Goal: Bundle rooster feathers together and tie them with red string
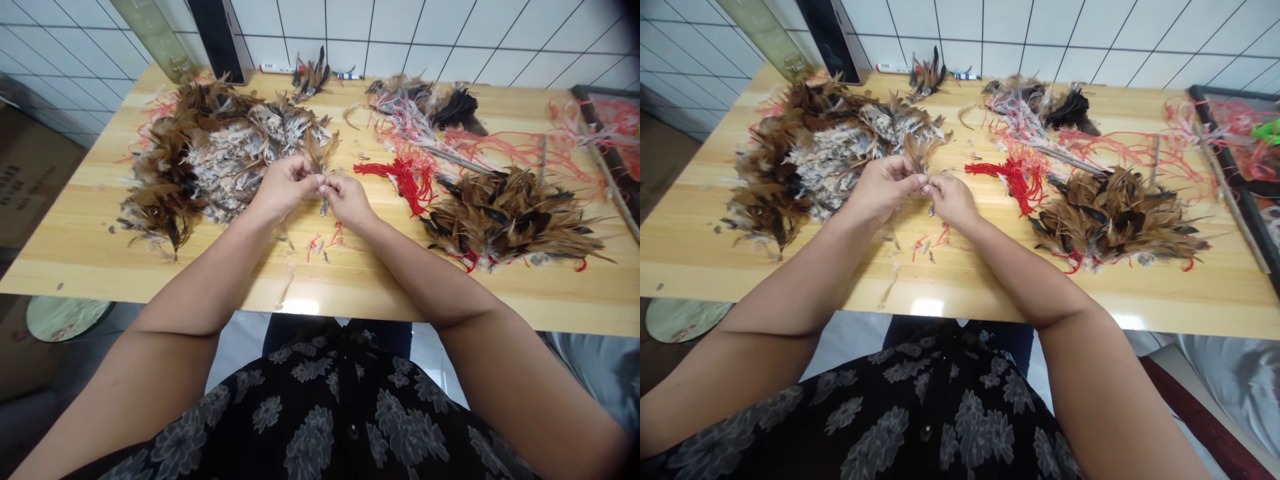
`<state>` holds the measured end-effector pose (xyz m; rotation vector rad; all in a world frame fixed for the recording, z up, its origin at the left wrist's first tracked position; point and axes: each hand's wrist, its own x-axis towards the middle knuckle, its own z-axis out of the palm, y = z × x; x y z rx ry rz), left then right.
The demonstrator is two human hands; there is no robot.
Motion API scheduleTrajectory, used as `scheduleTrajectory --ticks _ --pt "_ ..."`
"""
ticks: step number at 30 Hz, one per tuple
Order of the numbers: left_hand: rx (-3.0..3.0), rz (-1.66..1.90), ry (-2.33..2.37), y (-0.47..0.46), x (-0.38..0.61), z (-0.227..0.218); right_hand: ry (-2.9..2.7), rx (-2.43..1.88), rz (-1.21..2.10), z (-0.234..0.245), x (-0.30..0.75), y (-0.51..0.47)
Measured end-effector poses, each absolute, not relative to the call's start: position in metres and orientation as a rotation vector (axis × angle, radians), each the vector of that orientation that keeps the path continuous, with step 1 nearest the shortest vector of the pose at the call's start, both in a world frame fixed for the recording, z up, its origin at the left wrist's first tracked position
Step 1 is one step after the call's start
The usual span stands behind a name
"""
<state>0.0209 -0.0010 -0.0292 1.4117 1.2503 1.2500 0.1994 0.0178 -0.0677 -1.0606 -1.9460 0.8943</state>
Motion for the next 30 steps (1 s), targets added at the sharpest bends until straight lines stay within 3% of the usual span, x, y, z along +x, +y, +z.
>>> scheduleTrajectory --ticks 13,20,30 --pt "1.458 1.214 1.236 0.001 0.008 -0.029 -1.724 -1.030 1.012 -0.074 0.203 0.025" --pt "1.927 0.792 1.401 -0.010 0.010 -0.025 -1.586 -1.078 1.028 -0.073 0.209 0.033" --pt "2.016 0.644 1.485 -0.014 0.014 -0.014 -1.601 -1.095 0.975 -0.084 0.212 0.035"
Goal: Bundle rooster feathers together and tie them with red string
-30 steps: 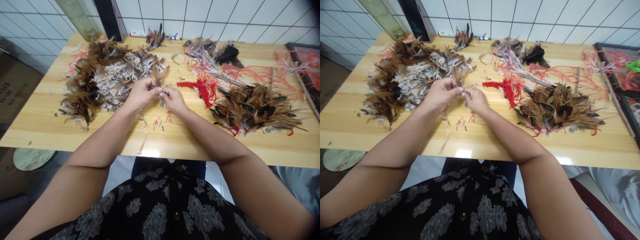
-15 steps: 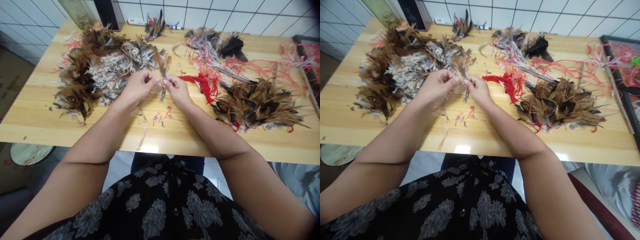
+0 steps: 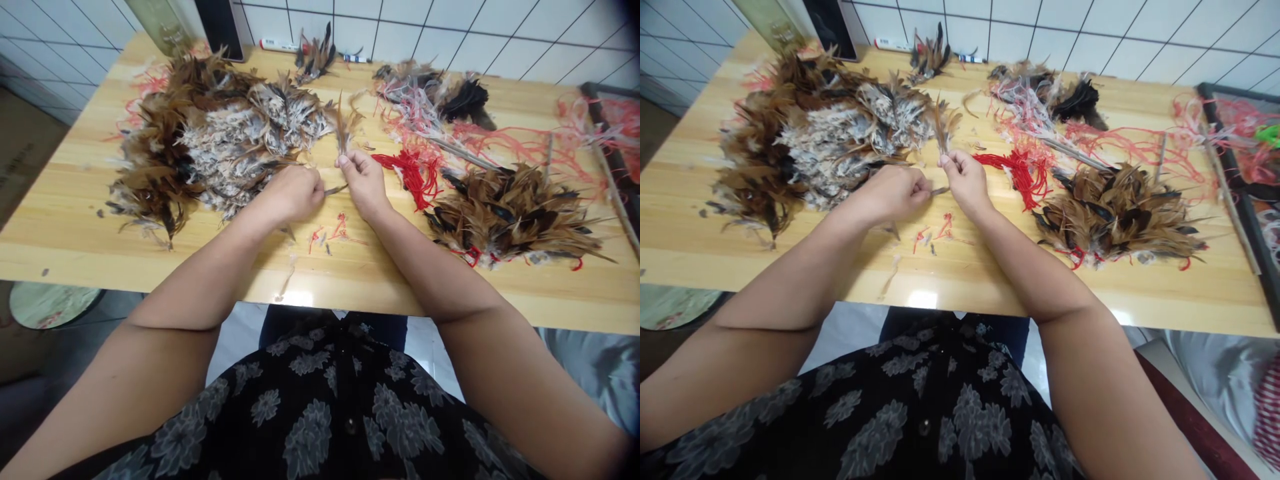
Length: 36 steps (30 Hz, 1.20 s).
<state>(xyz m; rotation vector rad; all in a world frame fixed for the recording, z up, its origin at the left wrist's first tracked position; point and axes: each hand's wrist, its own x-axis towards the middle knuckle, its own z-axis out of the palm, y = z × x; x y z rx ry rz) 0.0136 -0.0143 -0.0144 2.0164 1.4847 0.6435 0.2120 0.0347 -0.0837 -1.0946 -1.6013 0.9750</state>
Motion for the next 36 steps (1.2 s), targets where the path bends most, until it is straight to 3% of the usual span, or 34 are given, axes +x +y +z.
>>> scheduleTrajectory --ticks 9,19,36 --pt "1.563 1.197 1.353 0.008 -0.006 -0.020 -1.586 -1.117 0.955 -0.080 0.209 0.032" --pt "1.131 1.254 1.222 0.000 0.019 -0.012 -1.657 -1.056 0.986 -0.078 0.206 0.027" --pt "1.180 1.291 1.176 0.009 0.018 -0.034 -1.715 -0.980 1.039 -0.082 0.205 0.031"
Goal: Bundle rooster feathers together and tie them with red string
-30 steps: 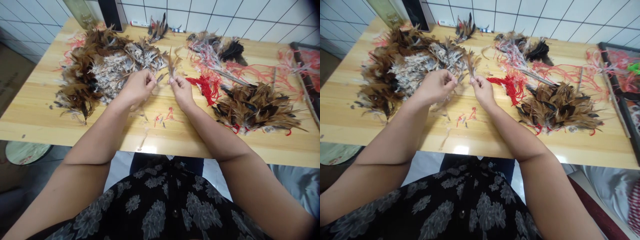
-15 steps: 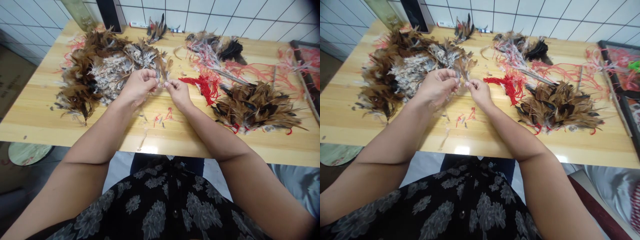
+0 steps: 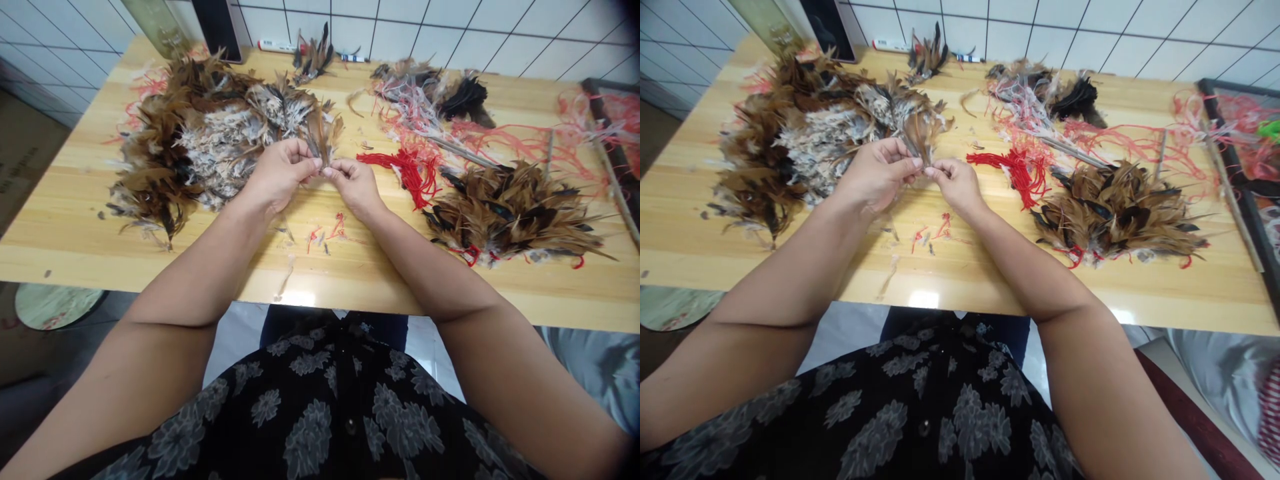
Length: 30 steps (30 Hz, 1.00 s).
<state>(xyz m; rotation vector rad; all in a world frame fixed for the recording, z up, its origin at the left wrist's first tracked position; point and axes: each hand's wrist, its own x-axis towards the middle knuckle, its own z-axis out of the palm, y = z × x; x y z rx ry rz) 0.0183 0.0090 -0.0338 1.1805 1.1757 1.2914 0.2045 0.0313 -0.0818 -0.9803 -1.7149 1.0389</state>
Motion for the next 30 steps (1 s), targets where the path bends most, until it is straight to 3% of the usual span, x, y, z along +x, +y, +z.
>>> scheduleTrajectory --ticks 6,13,21,30 --pt "1.270 1.265 1.158 0.012 0.015 -0.041 -1.765 -0.937 1.002 -0.083 0.205 0.031" --pt "1.627 1.358 1.371 0.011 -0.030 -0.012 -1.773 -0.975 0.996 -0.084 0.207 0.032" --pt "1.837 0.901 1.710 0.000 -0.049 0.015 -1.760 -1.031 0.961 -0.082 0.209 0.032" --pt "1.700 0.996 1.666 0.010 -0.052 -0.010 -1.702 -1.064 0.983 -0.074 0.207 0.025"
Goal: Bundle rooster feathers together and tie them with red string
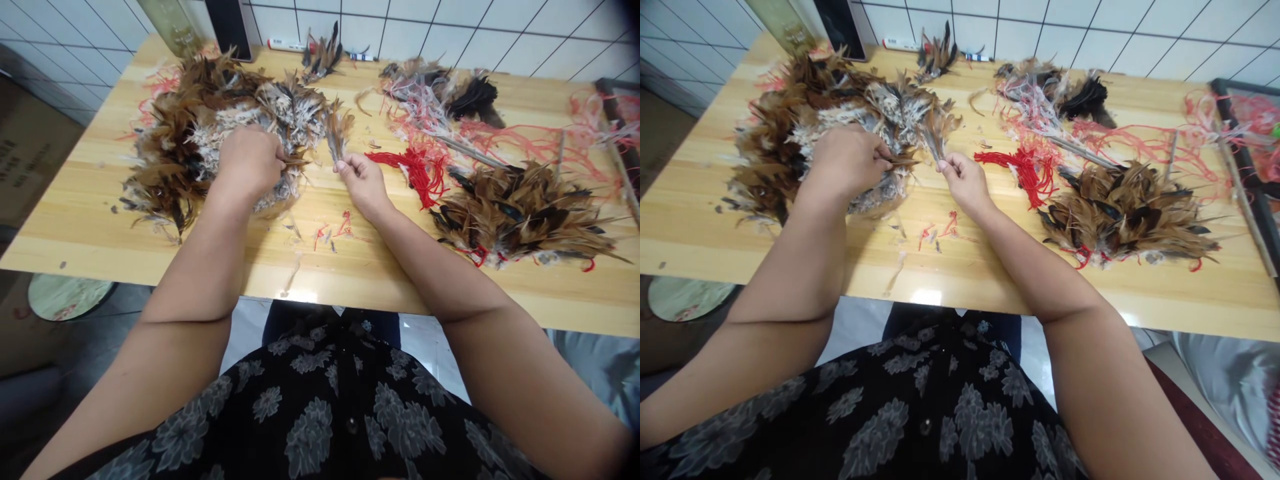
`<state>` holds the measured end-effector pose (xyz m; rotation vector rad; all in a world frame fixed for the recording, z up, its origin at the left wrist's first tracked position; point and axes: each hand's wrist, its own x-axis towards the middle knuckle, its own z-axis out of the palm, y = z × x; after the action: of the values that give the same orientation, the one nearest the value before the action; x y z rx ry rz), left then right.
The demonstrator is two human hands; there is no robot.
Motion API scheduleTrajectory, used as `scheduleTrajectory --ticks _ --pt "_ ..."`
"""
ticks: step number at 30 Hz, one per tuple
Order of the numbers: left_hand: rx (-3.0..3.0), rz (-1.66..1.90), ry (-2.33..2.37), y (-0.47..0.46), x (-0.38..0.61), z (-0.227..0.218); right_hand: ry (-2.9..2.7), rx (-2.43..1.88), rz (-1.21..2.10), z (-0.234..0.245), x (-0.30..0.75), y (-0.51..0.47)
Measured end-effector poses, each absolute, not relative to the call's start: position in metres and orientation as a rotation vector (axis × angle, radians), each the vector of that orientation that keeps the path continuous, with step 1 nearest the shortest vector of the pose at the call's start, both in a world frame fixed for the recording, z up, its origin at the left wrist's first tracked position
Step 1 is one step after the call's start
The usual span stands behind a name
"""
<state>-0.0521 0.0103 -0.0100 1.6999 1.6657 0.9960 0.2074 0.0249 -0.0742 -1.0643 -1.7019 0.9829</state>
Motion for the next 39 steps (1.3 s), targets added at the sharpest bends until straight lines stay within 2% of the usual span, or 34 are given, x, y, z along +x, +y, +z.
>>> scheduleTrajectory --ticks 8,14,21,26,32,39 --pt "1.757 1.072 1.733 0.014 -0.049 -0.017 -1.656 -1.073 1.001 -0.068 0.206 0.022" --pt "1.598 1.177 1.540 0.010 -0.038 0.002 -1.660 -1.038 1.000 -0.073 0.206 0.024" --pt "1.337 1.213 1.284 0.012 -0.014 -0.010 -1.650 -1.063 1.006 -0.073 0.206 0.024" --pt "1.382 1.156 1.376 0.011 -0.012 -0.016 -1.664 -1.046 1.006 -0.071 0.204 0.023" --pt "1.691 1.254 1.549 0.006 -0.022 -0.014 -1.665 -1.075 0.999 -0.073 0.205 0.024" --pt "1.922 0.833 1.550 0.001 -0.017 -0.014 -1.587 -1.102 1.001 -0.073 0.205 0.025"
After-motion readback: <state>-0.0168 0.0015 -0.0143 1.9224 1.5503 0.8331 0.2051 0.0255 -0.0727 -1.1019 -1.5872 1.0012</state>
